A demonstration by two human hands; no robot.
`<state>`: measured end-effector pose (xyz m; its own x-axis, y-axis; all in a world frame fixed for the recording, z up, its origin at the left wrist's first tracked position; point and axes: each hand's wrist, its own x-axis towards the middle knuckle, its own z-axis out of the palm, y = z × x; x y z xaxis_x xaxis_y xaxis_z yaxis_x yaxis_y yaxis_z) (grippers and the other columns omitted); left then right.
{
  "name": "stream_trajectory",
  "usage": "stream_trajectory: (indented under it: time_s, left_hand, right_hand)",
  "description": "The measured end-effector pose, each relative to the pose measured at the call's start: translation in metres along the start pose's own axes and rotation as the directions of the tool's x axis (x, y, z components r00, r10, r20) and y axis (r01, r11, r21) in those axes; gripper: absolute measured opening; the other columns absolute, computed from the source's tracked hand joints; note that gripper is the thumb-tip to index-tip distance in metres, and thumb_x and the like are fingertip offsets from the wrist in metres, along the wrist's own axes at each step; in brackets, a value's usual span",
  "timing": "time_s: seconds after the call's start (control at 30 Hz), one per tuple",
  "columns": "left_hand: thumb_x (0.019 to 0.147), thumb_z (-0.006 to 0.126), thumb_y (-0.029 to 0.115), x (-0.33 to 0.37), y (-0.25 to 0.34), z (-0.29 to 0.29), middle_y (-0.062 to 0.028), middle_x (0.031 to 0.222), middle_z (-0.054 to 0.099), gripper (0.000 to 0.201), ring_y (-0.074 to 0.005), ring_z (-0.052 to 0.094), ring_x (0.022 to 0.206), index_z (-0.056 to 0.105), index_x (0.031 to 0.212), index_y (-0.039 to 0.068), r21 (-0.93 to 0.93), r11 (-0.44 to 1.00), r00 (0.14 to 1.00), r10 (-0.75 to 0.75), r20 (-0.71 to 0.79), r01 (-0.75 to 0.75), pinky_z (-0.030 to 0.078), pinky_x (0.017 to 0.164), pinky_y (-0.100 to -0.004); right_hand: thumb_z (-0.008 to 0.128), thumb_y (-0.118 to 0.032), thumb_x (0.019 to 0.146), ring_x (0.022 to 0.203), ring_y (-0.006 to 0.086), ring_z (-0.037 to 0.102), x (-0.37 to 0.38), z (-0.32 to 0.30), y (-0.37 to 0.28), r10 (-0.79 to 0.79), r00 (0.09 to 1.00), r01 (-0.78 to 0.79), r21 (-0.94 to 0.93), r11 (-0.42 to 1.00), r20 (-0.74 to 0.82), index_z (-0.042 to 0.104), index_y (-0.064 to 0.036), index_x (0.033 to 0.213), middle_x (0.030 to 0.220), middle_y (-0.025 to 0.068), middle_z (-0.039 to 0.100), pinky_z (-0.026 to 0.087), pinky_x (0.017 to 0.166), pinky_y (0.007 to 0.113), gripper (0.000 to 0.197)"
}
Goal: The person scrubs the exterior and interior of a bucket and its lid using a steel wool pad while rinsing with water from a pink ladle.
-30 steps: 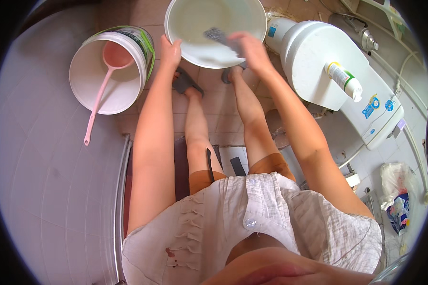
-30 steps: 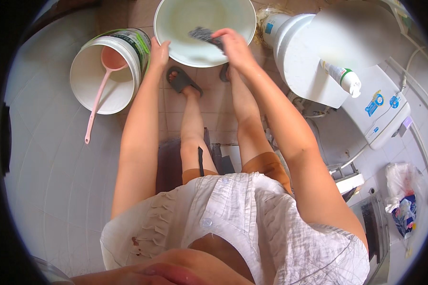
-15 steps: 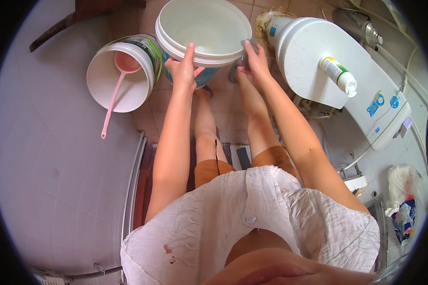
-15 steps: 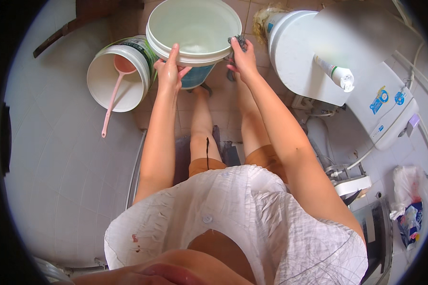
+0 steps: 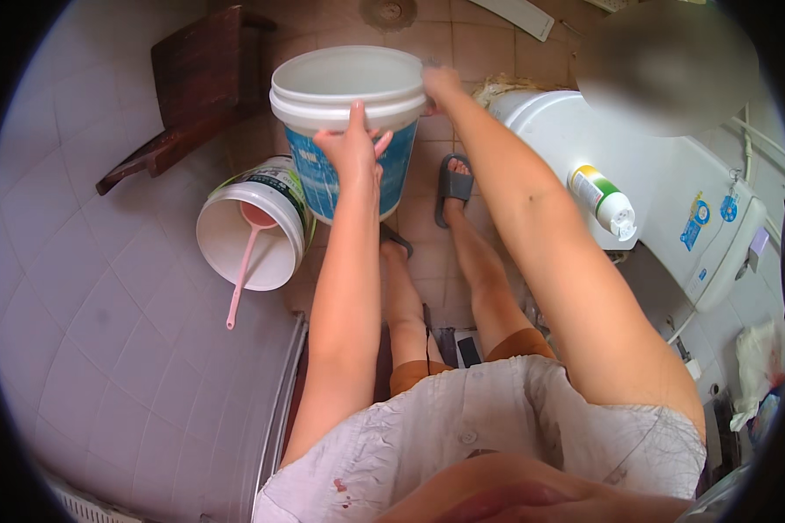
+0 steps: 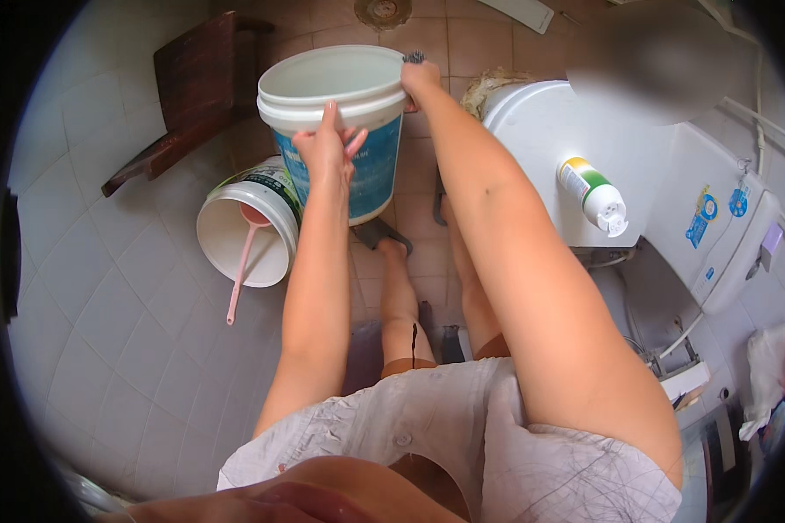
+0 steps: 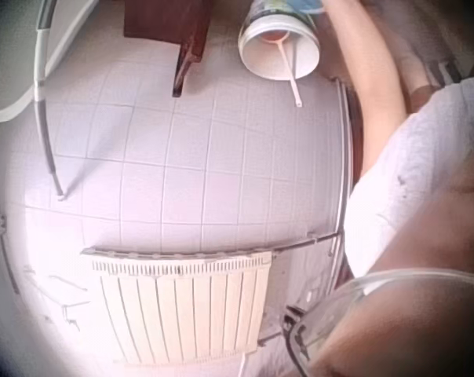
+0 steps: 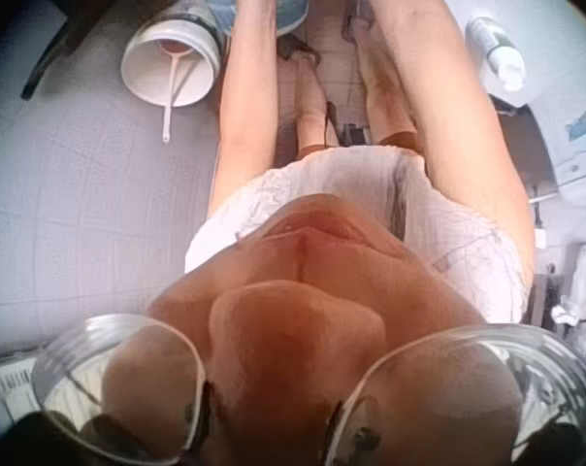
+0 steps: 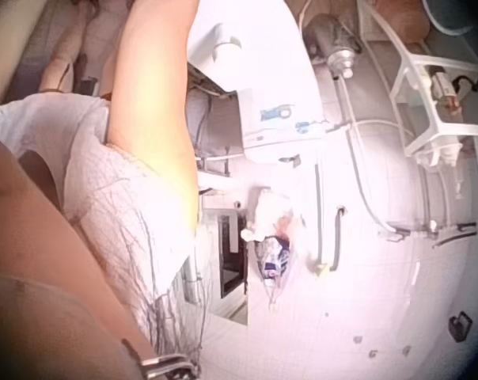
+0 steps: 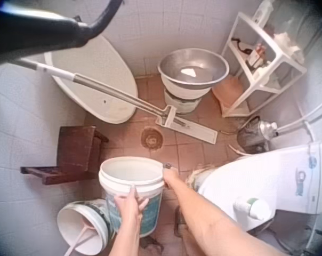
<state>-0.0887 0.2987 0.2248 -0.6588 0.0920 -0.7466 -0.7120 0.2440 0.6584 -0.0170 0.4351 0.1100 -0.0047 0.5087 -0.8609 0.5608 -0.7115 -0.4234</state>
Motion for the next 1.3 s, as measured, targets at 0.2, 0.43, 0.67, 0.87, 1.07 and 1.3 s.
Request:
stream_trajectory:
  time_s: [0.2, 0.43, 0.67, 0.87, 1.07, 1.3]
  left_hand:
    - [0.094, 0.061, 0.004, 0.024, 0.025, 0.046, -0.0305, 0.11, 0.058, 0.03, -0.0371, 0.067, 0.097, 0.046, 0.112, -0.015, 0.013, 0.999, 0.973, 0.031, 0.229, -0.035, 0.066, 0.07, -0.0379]
    - [0.087, 0.069, 0.002, 0.045, 0.026, 0.07, -0.027, 0.113, 0.05, 0.047, -0.0313, 0.061, 0.093, 0.033, 0.116, -0.009, 0.087, 0.996, 0.962, 0.006, 0.272, -0.031, 0.066, 0.063, -0.0372]
    - [0.085, 0.071, 0.004, 0.046, 0.036, 0.07, -0.0265, 0.112, 0.05, 0.051, -0.0304, 0.061, 0.092, 0.033, 0.117, -0.009, 0.126, 0.991, 0.953, -0.002, 0.303, -0.038, 0.065, 0.062, -0.0364]
    - [0.084, 0.072, 0.005, 0.031, 0.042, 0.075, -0.0246, 0.111, 0.05, 0.059, -0.0271, 0.06, 0.093, 0.028, 0.122, -0.007, 0.172, 0.984, 0.953, 0.001, 0.302, -0.055, 0.063, 0.063, -0.034]
    - [0.085, 0.072, 0.006, 0.008, 0.048, 0.081, -0.0241, 0.113, 0.052, 0.059, -0.027, 0.061, 0.095, 0.029, 0.123, -0.006, 0.214, 0.97, 0.937, 0.035, 0.348, -0.116, 0.062, 0.069, -0.0357]
    - [0.084, 0.07, 0.004, -0.012, 0.051, 0.089, -0.0249, 0.116, 0.056, 0.059, -0.0286, 0.064, 0.102, 0.03, 0.125, -0.007, 0.324, 0.931, 0.906, 0.014, 0.423, -0.166, 0.061, 0.08, -0.0387]
  right_hand:
    - [0.056, -0.022, 0.091, 0.093, 0.0374, 0.064, 0.052, -0.014, -0.031, 0.239, 0.97, -0.237, -0.055, 0.97, 0.04, 0.061, -0.0024, 0.119, 0.122, 0.0175, 0.059, 0.058, 0.06, 0.049, 0.035]
    - [0.056, -0.023, 0.096, 0.132, 0.0332, 0.043, 0.082, -0.023, -0.025, 0.245, 0.944, -0.255, 0.02, 0.967, 0.222, 0.055, -0.0129, 0.134, 0.155, 0.0092, 0.035, 0.058, 0.083, 0.052, 0.039]
    - [0.045, -0.02, 0.097, 0.08, 0.0283, 0.069, 0.084, -0.007, -0.018, 0.249, 0.943, -0.243, -0.055, 0.968, 0.221, 0.061, -0.0073, 0.113, 0.103, 0.0109, 0.066, 0.062, 0.054, 0.045, 0.026]
    - [0.05, -0.019, 0.095, 0.064, 0.0212, 0.065, 0.081, -0.009, -0.01, 0.308, 0.899, -0.338, 0.045, 0.94, 0.311, 0.06, -0.0104, 0.087, 0.076, 0.0077, 0.063, 0.06, 0.052, 0.042, 0.015]
    - [0.056, -0.018, 0.092, 0.057, 0.0182, 0.06, 0.081, -0.01, -0.003, 0.378, 0.839, -0.446, 0.096, 0.89, 0.39, 0.055, -0.0118, 0.077, 0.067, 0.004, 0.058, 0.056, 0.049, 0.038, 0.016]
    - [0.061, -0.02, 0.09, 0.059, 0.0195, 0.06, 0.096, -0.012, 0.03, 0.453, 0.659, -0.634, 0.119, 0.764, 0.6, 0.056, -0.0119, 0.078, 0.068, 0.0045, 0.058, 0.057, 0.053, 0.038, 0.015]
